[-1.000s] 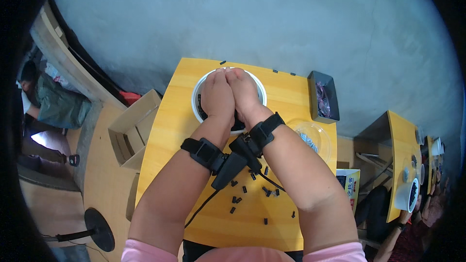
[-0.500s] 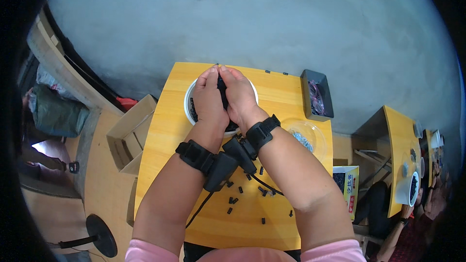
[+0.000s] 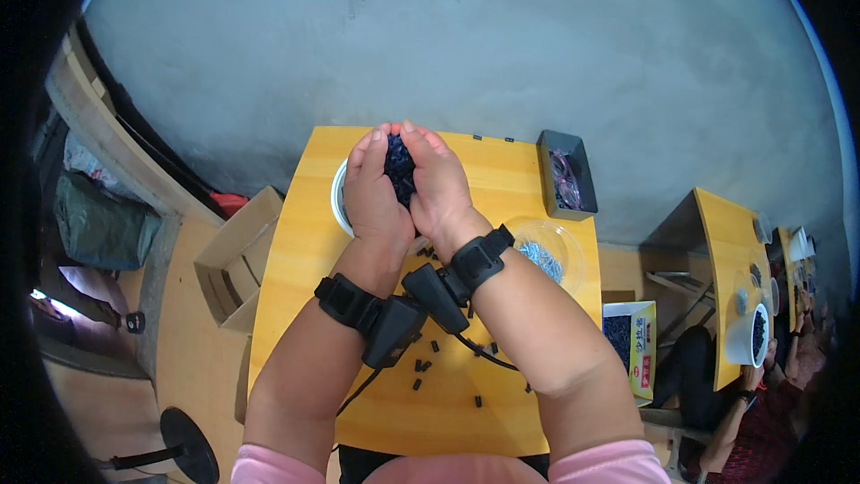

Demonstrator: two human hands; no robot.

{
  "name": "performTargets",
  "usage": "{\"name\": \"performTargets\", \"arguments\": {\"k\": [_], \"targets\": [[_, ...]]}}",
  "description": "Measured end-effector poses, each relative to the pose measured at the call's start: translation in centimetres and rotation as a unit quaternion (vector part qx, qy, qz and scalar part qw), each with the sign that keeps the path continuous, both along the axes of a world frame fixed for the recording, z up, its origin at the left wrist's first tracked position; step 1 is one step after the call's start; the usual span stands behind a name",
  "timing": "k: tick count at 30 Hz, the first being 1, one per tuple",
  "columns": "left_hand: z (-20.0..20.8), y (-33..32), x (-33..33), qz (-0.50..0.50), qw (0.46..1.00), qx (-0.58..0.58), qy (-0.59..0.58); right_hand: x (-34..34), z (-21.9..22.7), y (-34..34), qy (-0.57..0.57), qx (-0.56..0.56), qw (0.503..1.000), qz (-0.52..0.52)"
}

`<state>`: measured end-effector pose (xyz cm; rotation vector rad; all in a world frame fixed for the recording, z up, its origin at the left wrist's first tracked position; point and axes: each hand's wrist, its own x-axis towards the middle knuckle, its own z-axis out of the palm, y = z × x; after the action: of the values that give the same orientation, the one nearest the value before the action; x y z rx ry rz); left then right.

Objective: Manually assembling small black plastic components with red pins at a workstation.

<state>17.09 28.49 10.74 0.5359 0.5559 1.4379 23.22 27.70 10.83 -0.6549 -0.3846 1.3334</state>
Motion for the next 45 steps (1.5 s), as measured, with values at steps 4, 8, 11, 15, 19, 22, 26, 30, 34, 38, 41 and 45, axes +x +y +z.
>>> {"name": "performTargets", "arguments": {"k": [4,8,11,15,19,22,26,30,34,38,41,45], "targets": [[0.5,-2.9,-0.1,-0.014,0.999,0.045,0.022,-0.4,1.6,-3.6,0.01,0.024,0.999,-0.021],[0.0,-8.5,-1.6,-0.014,0.996,0.012,0.09,-1.7,0.4,-9.1,-0.033,-0.002,0.999,-0.04],[-3.5,-12.8,-2.9,-0.034,0.993,-0.018,0.113,-3.2,-2.4,-13.9,-0.014,-0.034,0.998,-0.048],[-7.2,-17.2,-4.2,-0.044,0.988,-0.096,0.115,-4.8,-6.5,-18.1,0.034,-0.108,0.991,-0.077],[-10.2,-18.5,-4.9,-0.039,0.99,-0.089,0.105,-5.8,-9.1,-19.4,0.013,-0.12,0.988,-0.096],[-11.6,-18.7,-5.2,-0.025,0.987,-0.058,0.147,-6.2,-10.6,-19.6,-0.043,-0.124,0.985,-0.113],[-12.9,-18.9,-5.2,-0.001,0.982,-0.03,0.188,-6.5,-11.3,-19.6,-0.09,-0.145,0.978,-0.12],[-13.5,-18.4,-5.1,0.031,0.96,0.035,0.277,-6.4,-11.4,-19.3,-0.158,-0.151,0.967,-0.131],[-12.8,-18.7,-5.0,0.035,0.942,0.08,0.324,-5.7,-13.6,-19.1,-0.355,-0.129,0.908,-0.18],[-12.4,-18.5,-5.5,0.033,0.918,0.157,0.361,-5.8,-13.6,-19.3,-0.327,-0.106,0.924,-0.171],[-12.2,-18.5,-5.7,0.014,0.905,0.201,0.375,-5.8,-12.2,-19.5,-0.355,-0.109,0.914,-0.162],[-12.0,-18.3,-5.7,-0.003,0.891,0.215,0.4,-5.9,-11.9,-19.5,-0.36,-0.096,0.913,-0.165]]}}
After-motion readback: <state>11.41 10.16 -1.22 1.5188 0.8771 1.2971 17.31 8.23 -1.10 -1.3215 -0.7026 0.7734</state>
